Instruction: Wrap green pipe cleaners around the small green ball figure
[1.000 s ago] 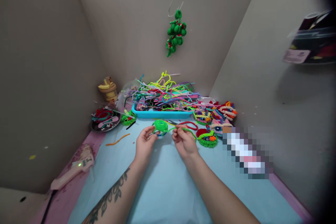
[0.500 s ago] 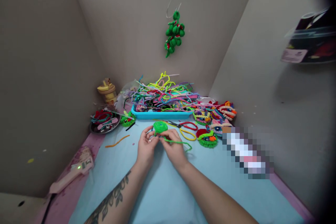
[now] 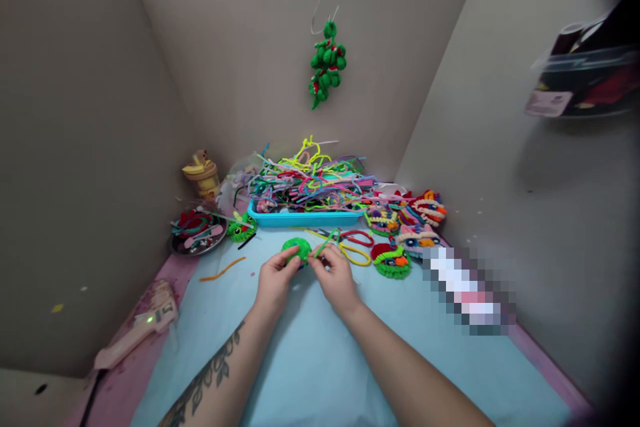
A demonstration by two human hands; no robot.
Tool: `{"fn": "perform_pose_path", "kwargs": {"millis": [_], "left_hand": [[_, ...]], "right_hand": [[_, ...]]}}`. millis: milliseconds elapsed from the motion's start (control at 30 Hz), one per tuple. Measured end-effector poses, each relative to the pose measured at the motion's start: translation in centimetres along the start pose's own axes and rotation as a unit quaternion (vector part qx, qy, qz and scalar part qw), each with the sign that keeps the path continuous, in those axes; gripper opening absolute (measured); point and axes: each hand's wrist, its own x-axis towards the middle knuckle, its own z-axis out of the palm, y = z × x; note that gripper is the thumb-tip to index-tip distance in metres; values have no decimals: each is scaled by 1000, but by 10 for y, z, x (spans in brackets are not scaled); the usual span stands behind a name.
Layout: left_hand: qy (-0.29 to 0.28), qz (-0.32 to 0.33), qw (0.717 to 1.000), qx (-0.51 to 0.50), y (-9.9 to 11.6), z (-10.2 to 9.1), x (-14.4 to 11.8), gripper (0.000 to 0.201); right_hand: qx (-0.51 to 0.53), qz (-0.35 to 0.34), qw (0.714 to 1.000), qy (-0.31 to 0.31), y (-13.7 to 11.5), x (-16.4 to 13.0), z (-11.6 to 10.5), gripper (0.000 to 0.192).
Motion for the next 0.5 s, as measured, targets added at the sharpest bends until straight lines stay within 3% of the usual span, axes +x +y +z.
{"fn": "perform_pose_path", "kwargs": {"millis": [267,500], "left_hand": [[4,-50,996,-77,7,6,-4,38],[-11,-34,998,-61,7,6,-5,42]], "right_hand": [[66,74,995,34,18,9,4,19],[83,110,990,32,27,7,9,20]]}}
